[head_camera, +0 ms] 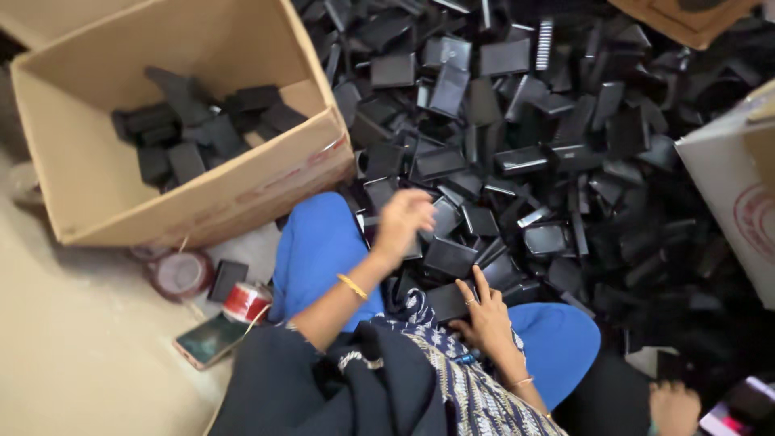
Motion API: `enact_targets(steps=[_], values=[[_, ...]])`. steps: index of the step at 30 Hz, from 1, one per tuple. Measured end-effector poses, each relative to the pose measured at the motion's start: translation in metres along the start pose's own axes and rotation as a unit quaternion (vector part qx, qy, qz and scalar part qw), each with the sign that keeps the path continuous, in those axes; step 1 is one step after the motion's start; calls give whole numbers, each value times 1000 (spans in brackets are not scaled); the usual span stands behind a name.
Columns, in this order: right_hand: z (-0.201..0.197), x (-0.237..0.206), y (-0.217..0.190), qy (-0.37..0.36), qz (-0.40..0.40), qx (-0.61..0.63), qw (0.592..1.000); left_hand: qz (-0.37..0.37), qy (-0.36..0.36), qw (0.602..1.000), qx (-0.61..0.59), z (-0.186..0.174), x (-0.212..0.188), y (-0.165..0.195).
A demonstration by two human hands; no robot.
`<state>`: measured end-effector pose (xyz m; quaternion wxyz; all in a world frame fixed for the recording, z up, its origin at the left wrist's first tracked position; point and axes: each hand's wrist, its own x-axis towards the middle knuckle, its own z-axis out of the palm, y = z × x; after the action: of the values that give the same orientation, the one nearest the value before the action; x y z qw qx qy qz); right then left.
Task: The person sits on the floor among a large pile of black plastic boxes, picks up boxes one at a time, opens and closes their lids, and places them into a nearby cardboard box. A second person sits nearby using a phone while the person continues sorting the boxes.
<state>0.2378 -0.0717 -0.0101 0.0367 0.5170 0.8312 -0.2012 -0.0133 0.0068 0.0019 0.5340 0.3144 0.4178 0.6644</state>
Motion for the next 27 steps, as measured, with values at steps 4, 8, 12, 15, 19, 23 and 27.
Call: enact_targets(steps=[4,8,12,15,19,23,27], values=[[6,-5,18,154,20,164,974,68,-147,939,302,37,-42,-36],[-21,-22,45,318,-12,167,933,175,-266,860,399,57,-67,-38],[-57,-34,49,293,-42,453,841,136,-350,856,356,70,-77,-36],[-71,-35,33,277,-157,481,817,-172,-444,859,187,67,-66,-28],[-79,-29,5,255,-197,467,823,-407,-442,794,-94,29,-63,-3],[-78,-12,-26,311,-245,328,858,-482,-410,723,-277,1,-80,16],[-77,14,-25,295,-302,275,864,-435,-342,777,-300,-6,-87,13]])
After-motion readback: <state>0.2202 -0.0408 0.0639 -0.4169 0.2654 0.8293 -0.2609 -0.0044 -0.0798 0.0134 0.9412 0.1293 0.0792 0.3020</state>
